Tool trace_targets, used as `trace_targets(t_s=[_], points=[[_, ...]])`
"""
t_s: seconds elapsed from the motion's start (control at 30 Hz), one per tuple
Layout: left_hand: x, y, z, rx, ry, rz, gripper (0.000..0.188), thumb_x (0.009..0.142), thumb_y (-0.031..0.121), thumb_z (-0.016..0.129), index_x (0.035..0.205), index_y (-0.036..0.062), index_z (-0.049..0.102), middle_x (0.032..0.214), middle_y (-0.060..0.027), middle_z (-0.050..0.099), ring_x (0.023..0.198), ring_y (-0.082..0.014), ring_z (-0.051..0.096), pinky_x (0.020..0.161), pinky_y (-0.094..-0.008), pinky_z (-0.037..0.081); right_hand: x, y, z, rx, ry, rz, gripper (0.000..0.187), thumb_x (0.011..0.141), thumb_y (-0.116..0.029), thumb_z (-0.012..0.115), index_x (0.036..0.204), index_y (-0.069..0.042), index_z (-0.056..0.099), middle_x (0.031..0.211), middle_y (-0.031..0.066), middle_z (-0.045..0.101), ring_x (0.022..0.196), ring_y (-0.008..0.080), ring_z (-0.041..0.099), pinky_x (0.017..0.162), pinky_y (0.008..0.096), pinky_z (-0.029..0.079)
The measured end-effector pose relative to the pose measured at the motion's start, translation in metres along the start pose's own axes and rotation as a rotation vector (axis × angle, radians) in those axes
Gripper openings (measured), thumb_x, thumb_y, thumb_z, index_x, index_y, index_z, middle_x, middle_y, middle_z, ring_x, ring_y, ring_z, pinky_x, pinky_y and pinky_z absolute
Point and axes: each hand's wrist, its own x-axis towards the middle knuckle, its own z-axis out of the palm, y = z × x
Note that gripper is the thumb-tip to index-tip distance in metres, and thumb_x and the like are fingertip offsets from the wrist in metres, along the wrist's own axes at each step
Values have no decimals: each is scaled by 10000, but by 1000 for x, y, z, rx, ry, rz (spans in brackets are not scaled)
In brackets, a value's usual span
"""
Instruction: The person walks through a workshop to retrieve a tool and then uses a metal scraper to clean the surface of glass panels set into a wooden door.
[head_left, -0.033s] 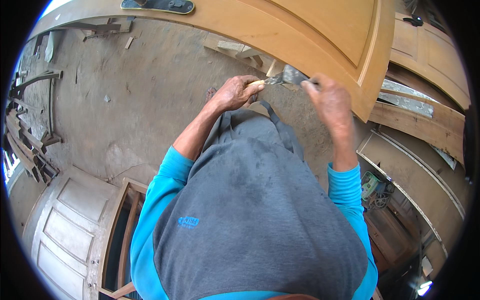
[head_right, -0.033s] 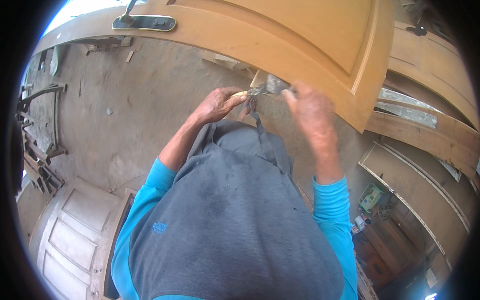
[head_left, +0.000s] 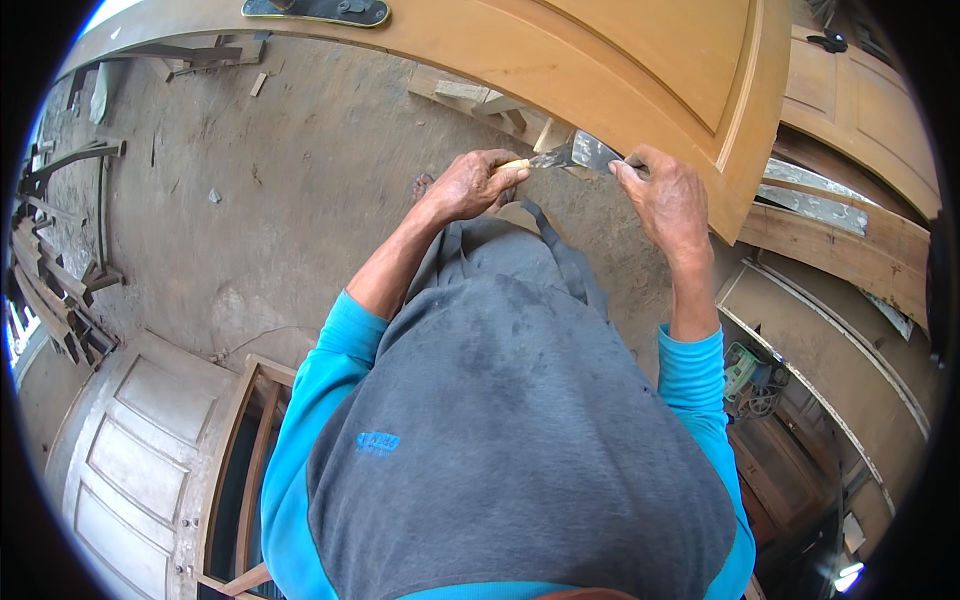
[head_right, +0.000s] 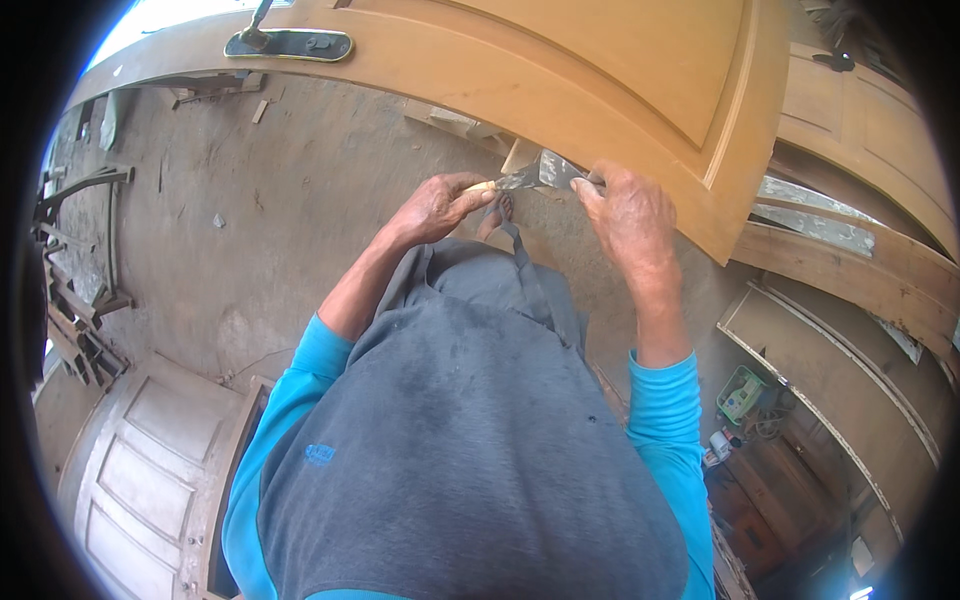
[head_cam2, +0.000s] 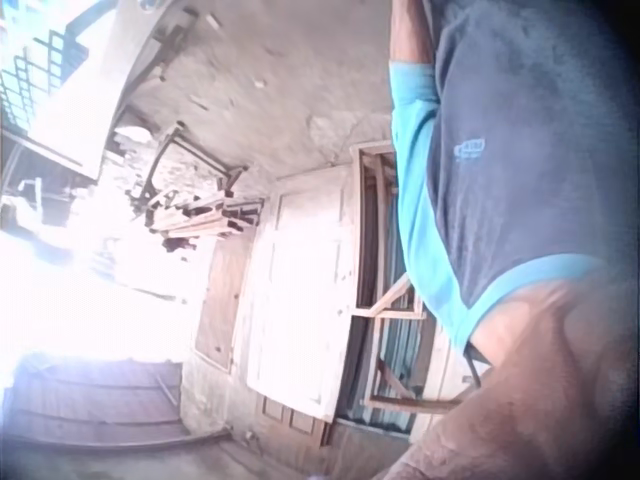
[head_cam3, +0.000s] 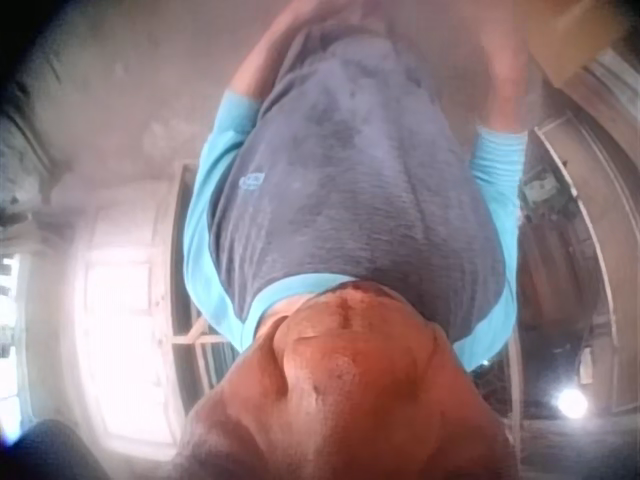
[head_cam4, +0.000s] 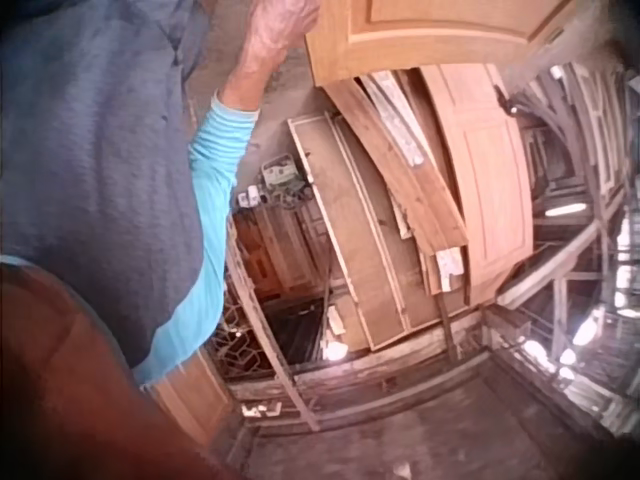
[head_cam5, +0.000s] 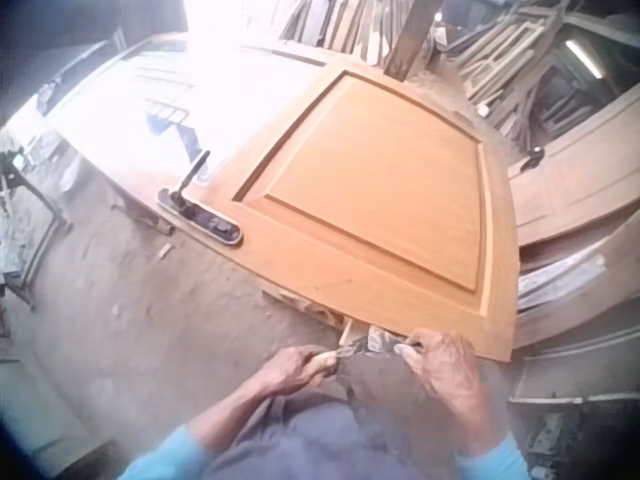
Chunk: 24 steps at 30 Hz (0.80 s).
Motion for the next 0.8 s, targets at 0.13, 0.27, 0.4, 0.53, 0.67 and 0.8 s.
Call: trace_targets(t_s=[0.13,0.27,0.4,0.53,0.67,0.8], points=[[2,4,-3,-1,-8,8,486,1032,430,625,1277,19,710,1174,-216,743,1101,-334,701,954,-427,533,-3,-29,20,-54,-141,-144,288,917,-309,749,898,-21,750,771,219,717,765,379,729,711,481,563],[2,-2,1,42,48,48,481,1024,413,638,1270,6,704,1164,-235,734,1087,-371,701,920,-446,538,8,-7,0,61,-155,120,269,904,-272,753,876,-5,745,807,242,710,772,418,705,734,503,553],[-1,3,-2,84,61,39,448,1023,380,643,1267,9,699,1138,-250,725,1048,-403,698,881,-452,539,-1,-26,21,20,-76,-151,272,900,-277,760,865,-8,753,731,215,702,712,380,708,683,486,539],[-1,4,3,116,89,78,408,1025,366,636,1260,41,710,1102,-253,725,1021,-425,686,866,-456,537,5,-1,1,210,-197,164,281,907,-277,748,874,2,742,768,254,690,764,441,694,729,517,530],[-8,16,-3,113,54,-23,418,1027,374,634,1271,42,706,1126,-250,726,1047,-416,687,882,-456,538,-9,-18,27,68,-128,-73,316,912,-307,743,895,7,772,748,179,721,705,285,700,697,442,531],[-5,1,5,61,77,29,453,1036,397,624,1297,35,698,1155,-235,738,1075,-384,701,916,-446,539,-15,18,2,142,-107,223,264,907,-295,767,900,-31,768,796,210,724,709,384,691,703,476,542]])
